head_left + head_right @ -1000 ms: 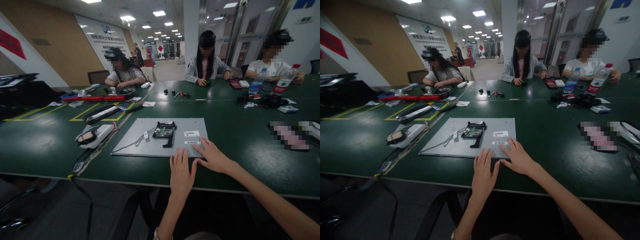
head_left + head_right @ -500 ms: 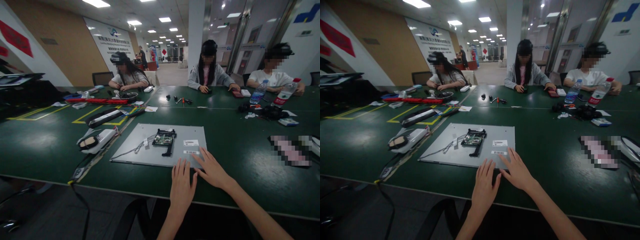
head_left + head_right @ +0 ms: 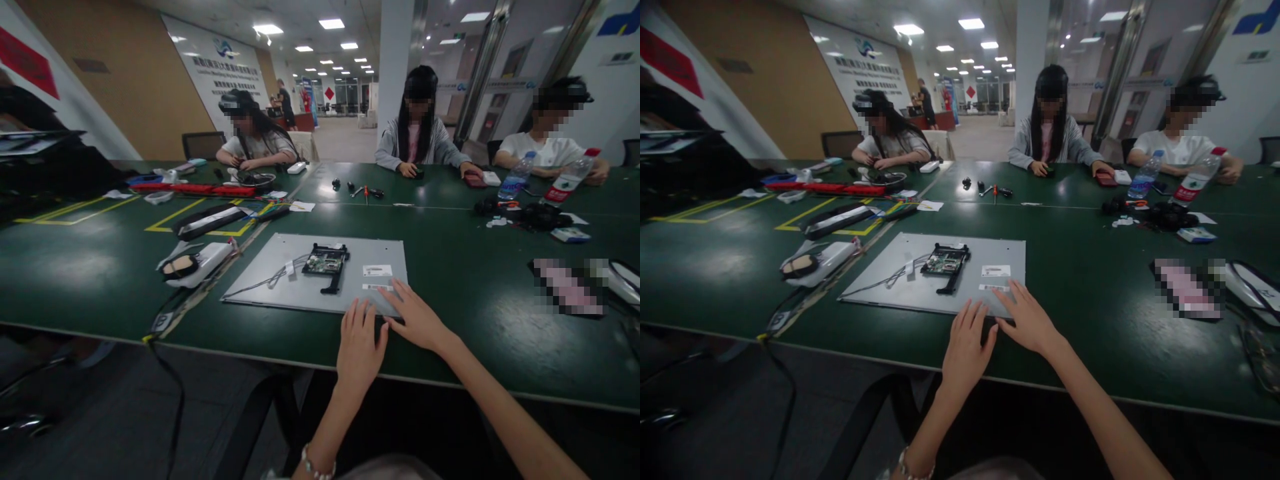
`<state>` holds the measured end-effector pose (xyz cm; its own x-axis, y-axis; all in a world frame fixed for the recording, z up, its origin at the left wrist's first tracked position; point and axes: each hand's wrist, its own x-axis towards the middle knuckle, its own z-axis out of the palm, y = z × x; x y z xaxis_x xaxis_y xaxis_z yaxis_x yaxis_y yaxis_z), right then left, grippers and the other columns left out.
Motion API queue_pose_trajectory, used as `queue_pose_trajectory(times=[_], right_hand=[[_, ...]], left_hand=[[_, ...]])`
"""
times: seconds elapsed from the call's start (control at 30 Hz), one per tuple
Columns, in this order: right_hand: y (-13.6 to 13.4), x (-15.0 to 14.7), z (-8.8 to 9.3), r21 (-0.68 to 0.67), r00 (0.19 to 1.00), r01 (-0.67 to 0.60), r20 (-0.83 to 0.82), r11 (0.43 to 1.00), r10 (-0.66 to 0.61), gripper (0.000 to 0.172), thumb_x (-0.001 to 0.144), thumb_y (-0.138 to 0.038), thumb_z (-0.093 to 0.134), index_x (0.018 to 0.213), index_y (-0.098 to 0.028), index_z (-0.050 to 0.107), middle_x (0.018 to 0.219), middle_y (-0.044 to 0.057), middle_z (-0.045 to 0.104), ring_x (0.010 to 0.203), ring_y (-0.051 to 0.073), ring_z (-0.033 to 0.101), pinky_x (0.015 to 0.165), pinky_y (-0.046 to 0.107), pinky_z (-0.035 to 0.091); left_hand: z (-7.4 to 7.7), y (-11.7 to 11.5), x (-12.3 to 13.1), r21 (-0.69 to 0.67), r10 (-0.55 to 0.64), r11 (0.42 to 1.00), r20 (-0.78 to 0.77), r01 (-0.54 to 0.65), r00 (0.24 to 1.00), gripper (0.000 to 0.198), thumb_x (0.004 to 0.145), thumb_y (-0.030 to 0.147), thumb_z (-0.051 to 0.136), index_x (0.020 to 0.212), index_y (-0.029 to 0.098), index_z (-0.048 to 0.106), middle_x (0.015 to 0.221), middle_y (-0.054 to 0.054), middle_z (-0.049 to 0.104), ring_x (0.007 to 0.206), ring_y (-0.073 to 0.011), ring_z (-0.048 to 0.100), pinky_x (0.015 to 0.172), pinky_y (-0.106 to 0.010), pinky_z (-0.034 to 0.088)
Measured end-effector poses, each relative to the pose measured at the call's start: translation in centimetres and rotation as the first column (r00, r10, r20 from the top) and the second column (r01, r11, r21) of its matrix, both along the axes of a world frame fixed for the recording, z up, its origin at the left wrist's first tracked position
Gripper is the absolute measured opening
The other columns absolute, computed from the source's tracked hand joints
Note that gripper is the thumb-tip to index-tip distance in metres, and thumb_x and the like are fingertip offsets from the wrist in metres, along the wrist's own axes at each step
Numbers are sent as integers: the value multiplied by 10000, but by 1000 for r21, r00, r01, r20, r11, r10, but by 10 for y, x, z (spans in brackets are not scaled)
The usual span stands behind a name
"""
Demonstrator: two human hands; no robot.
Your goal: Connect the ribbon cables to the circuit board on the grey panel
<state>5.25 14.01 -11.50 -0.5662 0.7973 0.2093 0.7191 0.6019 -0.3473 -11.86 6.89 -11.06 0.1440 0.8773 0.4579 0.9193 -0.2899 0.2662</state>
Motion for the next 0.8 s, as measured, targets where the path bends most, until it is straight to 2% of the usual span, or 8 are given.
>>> queue_pose_trajectory(times=[0.43, 0.8], right_hand=[[4, 1, -11, 55, 999, -20, -28, 998, 22, 601, 922, -399, 480, 1486, -252, 337, 1563, 90, 296, 1445, 294, 226, 1148, 520, 269], [-6, 4, -9, 47, 999, -28, -28, 999, 29, 586, 933, -406, 449, 1484, -242, 333, 1567, 106, 283, 1429, 290, 272, 1142, 501, 292]], left_hand=[[0, 0, 2, 24, -24, 999, 8, 24, 1000, 324, 951, 283, 459, 1229, 134, 531, 1344, -156, 540, 1371, -299, 372, 1089, -509, 365], [-2, -3, 1, 10, -23, 1000, 34, 23, 999, 298, 929, 247, 482, 1202, 149, 548, 1341, -141, 545, 1371, -293, 371, 1087, -512, 370]])
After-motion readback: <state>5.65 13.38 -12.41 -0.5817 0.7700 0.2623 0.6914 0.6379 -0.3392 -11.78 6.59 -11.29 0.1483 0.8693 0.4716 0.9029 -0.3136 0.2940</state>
